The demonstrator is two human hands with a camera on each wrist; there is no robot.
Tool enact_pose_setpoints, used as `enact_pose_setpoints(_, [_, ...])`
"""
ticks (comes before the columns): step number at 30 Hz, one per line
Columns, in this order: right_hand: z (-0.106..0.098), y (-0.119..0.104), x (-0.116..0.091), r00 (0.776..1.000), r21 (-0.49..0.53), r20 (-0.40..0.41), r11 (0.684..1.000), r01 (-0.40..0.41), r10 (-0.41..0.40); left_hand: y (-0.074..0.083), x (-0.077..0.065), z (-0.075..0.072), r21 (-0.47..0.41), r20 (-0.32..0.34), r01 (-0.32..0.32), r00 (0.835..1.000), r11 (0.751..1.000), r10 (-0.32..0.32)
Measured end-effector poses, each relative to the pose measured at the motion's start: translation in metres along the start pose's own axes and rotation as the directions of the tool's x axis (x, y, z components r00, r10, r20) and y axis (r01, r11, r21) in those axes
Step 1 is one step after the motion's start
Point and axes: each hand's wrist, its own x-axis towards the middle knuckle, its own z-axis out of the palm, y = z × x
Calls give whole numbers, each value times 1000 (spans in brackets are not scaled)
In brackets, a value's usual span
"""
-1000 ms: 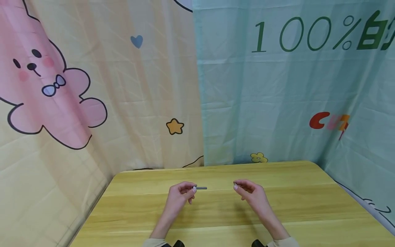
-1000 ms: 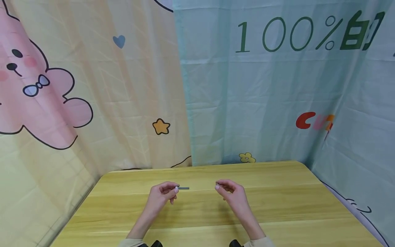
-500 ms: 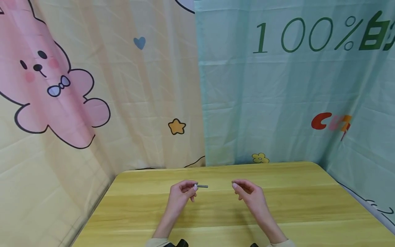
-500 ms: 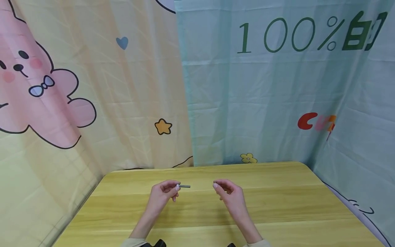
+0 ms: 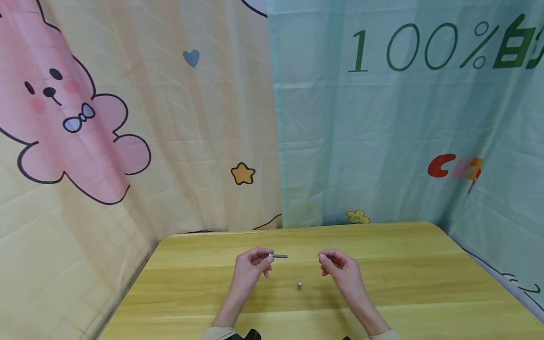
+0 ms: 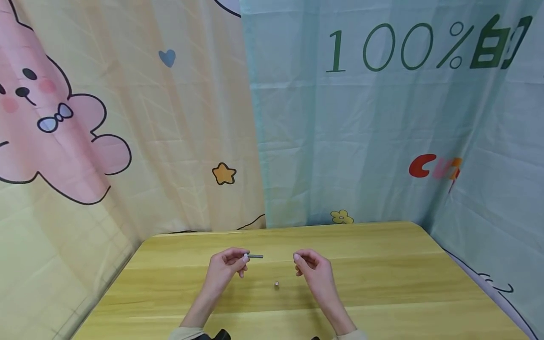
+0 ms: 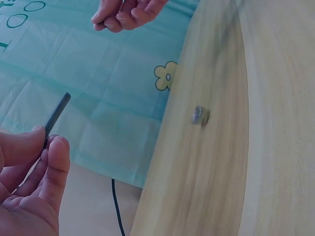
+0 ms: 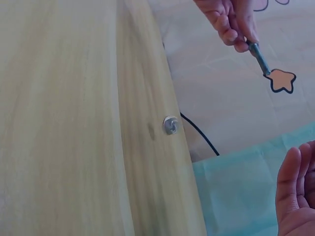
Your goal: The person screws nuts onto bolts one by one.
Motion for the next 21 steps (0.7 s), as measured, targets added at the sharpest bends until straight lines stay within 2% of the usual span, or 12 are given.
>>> enact_pose_setpoints(5, [1, 5, 1, 999, -47, 45, 999, 8, -5, -6, 3, -3, 1, -33, 44, 999, 999, -44])
enact_pose_setpoints(11, [4, 6, 7, 993, -126, 115, 992, 24, -10, -7, 11, -13, -16, -99, 62, 993, 998, -63])
enact_pose_setpoints(15, [8, 11, 13, 974, -206, 228, 977, 55, -7, -7, 12, -18, -25, -123, 71, 990, 997, -74])
enact_pose_setpoints(21, [22, 19, 24, 932, -316, 364, 939, 133, -9, -8, 9, -21, -47, -111, 64, 991, 997, -69])
